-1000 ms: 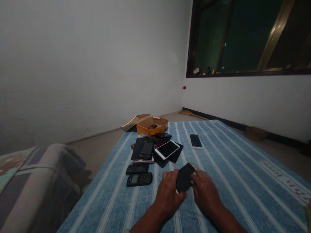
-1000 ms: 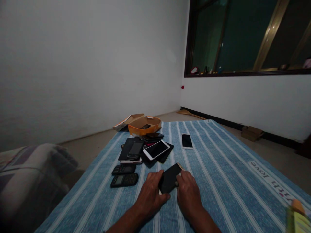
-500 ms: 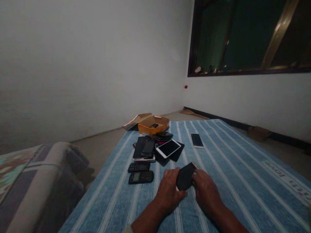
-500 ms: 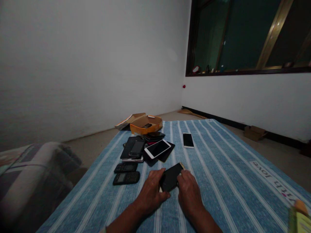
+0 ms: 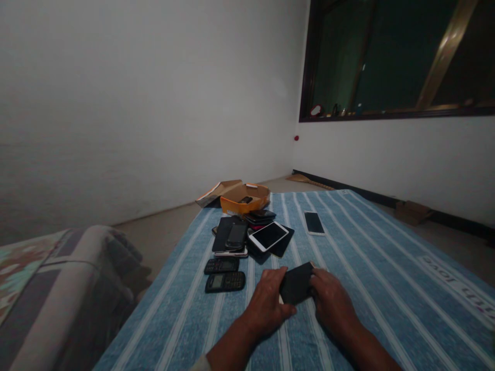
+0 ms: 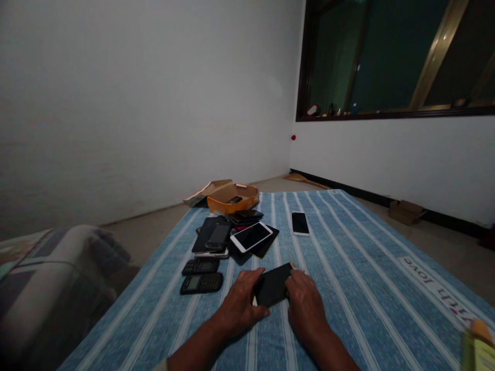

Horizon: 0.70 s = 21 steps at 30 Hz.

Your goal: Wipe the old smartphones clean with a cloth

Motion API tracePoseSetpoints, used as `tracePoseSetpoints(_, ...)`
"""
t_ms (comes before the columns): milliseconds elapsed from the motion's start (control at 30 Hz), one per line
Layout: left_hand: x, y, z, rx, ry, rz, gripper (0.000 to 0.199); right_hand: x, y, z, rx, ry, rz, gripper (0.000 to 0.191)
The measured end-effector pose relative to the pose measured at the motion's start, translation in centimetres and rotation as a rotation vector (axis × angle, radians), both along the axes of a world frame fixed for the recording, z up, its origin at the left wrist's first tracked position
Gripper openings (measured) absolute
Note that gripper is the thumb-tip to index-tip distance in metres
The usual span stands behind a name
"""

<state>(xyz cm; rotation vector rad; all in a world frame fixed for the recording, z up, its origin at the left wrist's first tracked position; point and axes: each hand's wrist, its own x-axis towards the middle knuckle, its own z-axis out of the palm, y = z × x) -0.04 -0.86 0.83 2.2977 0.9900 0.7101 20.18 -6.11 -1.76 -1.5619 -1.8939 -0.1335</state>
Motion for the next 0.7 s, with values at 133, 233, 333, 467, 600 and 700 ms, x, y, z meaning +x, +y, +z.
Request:
tracePoseSetpoints(133, -0.2, 0.2, 0.1, -0.033, -0.005, -0.02, 0.092, -0.6, -0.6, 1.4, -0.139, 0.029, 0.185, 0.035)
tracePoseSetpoints(233, -0.3, 0.3, 0.3, -0.058, -0.005, -0.02, 0.093, -0.4, -0.9, 2.9, -0.229, 0.04, 0.273, 0.037)
tracePoseSetpoints(333, -0.3, 0.3, 0.7, -0.079, -0.001, -0.011, 0.092, 0.5, -0.7, 3.6, -0.264, 0.029, 0.289, 0.036)
tracePoseSetpoints(467, -0.2, 0.3, 0.8, -0.071, 0.006, -0.012, 0.093, 1.5, -0.4, 3.4, -0.248, -0.01, 0.296, 0.034)
tracePoseSetpoints(600, -0.3, 0.6, 0.5, -0.064, 0.013, -0.023, 0.095, 1.0, -0.4, 3.2, -0.214, -0.066, 0.315, 0.03)
tracePoseSetpoints(700, -0.6, 0.8, 0.1, -0.042, 0.005, -0.047, 0.095, 0.0, -0.5, 2.8, -0.155, -0.098, 0.341, 0.022)
